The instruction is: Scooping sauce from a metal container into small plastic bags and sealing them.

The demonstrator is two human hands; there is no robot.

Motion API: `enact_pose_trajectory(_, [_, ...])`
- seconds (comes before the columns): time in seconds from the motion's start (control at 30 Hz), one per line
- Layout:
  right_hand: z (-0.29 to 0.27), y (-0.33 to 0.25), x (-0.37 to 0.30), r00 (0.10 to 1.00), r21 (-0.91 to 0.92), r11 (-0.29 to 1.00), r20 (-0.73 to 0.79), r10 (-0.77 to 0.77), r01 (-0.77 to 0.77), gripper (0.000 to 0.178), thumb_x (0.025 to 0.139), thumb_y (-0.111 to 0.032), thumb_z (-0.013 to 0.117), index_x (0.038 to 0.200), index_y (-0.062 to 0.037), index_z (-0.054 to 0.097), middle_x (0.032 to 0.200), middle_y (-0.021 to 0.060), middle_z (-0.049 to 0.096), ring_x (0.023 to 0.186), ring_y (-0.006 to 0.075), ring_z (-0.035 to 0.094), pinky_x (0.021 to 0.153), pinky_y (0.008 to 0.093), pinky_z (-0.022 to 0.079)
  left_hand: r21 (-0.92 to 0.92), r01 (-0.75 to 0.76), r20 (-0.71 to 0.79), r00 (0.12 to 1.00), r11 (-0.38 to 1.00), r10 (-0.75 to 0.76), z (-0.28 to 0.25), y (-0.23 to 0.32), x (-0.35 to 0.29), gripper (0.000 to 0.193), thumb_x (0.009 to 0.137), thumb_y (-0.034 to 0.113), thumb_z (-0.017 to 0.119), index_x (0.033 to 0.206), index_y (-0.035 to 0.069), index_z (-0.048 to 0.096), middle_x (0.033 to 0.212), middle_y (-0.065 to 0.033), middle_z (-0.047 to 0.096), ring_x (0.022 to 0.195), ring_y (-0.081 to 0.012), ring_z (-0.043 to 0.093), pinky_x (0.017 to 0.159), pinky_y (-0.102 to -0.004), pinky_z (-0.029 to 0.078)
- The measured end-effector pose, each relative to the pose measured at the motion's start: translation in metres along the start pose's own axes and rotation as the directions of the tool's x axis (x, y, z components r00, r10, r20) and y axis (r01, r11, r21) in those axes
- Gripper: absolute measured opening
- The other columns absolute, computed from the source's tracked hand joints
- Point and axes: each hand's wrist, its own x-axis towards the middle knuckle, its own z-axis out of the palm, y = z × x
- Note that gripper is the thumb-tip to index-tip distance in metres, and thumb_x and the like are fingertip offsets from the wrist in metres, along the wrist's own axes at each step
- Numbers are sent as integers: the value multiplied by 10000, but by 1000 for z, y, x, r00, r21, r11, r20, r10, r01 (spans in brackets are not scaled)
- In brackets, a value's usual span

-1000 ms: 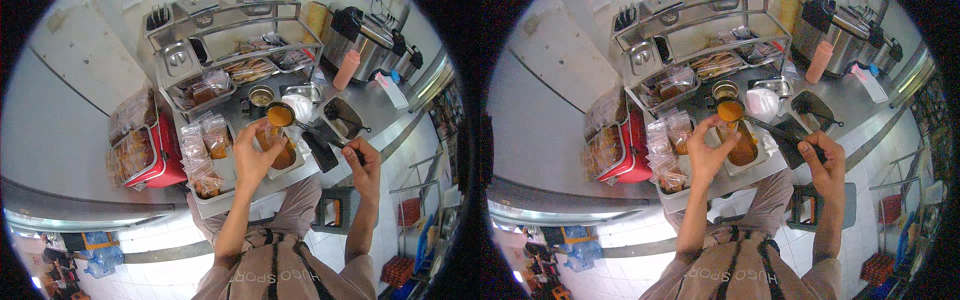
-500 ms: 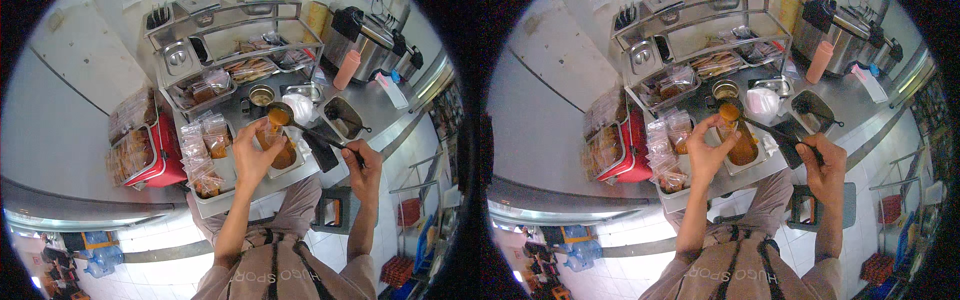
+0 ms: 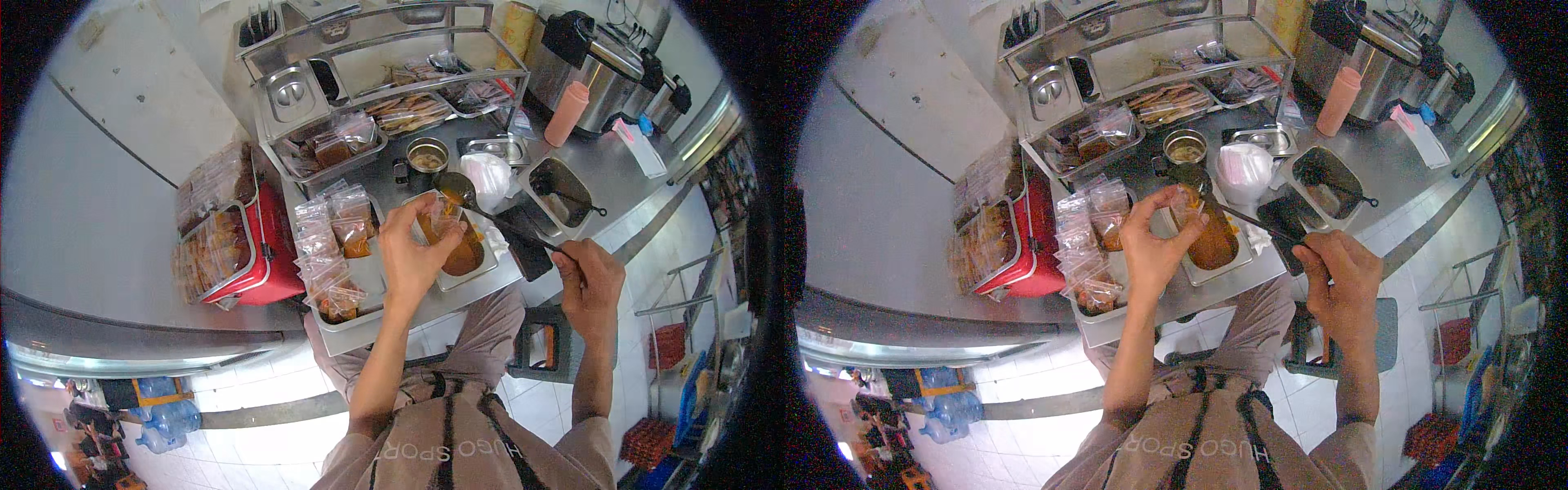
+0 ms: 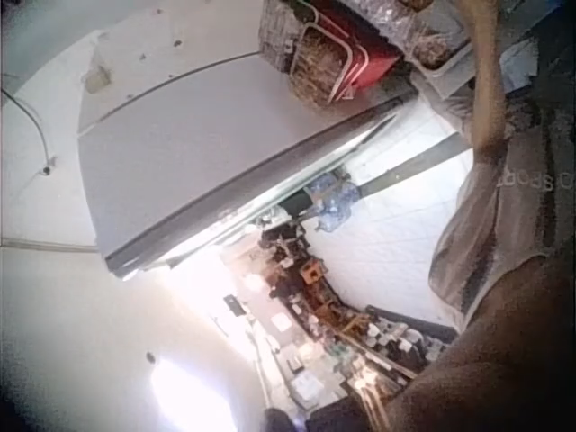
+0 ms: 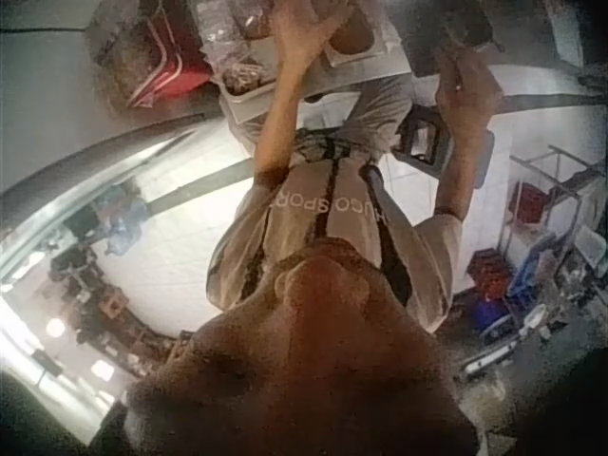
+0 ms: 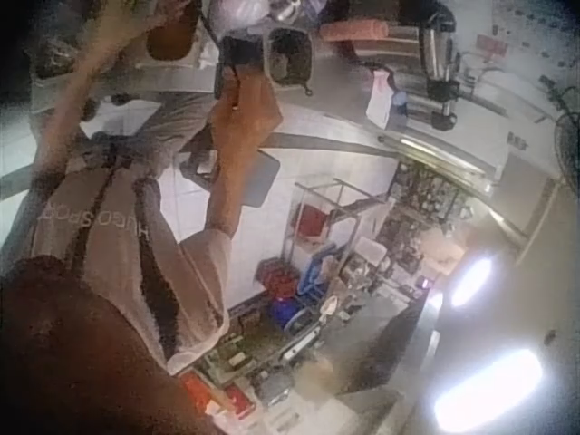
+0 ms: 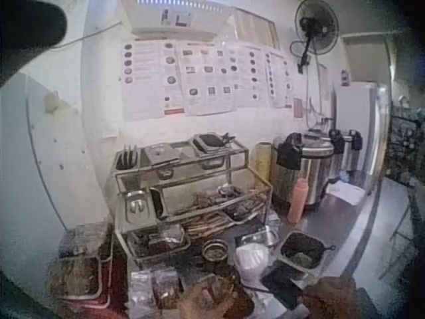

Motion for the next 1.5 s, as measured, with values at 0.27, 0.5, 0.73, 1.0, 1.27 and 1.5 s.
enact_pose_trajectory(0.27, [2,6,-6,987,-137,979,-27,-159,153,178,768,-7,776,898,-37,659,654,79,501,537,258,513,477,383,372,-6,-22,-15,1000,1000,22,2,-2,-1,509,664,187,863,1128,41,716,1019,-145,714,963,-308,668,888,-408,512])
enact_pose_trajectory(0.5, [4,10,-7,975,-182,961,-27,-219,211,220,734,-10,788,907,-47,658,648,69,460,538,253,504,469,380,356,21,21,-5,1000,1000,-21,-2,1,-2,515,654,192,874,1111,19,711,1007,-135,716,946,-297,667,888,-406,508])
enact_pose_trajectory(0.73, [7,13,-5,1000,62,998,-25,-13,14,127,823,-37,760,874,-13,647,721,110,613,562,251,566,512,330,416,25,-54,-25,998,998,55,1,-2,-2,501,648,180,881,1091,16,713,1020,-137,721,937,-303,676,881,-412,511])
enact_pose_trajectory(1.0, [2,40,4,915,429,808,170,367,-404,209,953,-171,688,856,13,664,720,20,611,707,79,526,649,285,425,8,-11,-36,999,1000,11,-5,4,-3,480,676,172,887,1102,26,719,1031,-149,720,969,-286,678,902,-397,506])
enact_pose_trajectory(1.27, [49,43,-20,931,70,952,242,273,-297,165,934,-159,682,852,-18,657,691,154,625,579,273,597,550,380,438,-63,82,-80,993,995,-87,-26,-2,-1,488,700,159,878,1122,-15,704,1023,-139,715,979,-238,664,904,-362,503])
enact_pose_trajectory(1.5, [75,40,-25,978,-32,999,203,36,-30,139,890,-133,694,849,-26,614,659,157,599,591,381,592,542,444,446,-37,45,-105,993,998,-49,-34,4,0,487,714,154,881,1131,-16,697,1028,-136,713,972,-221,658,908,-360,500])
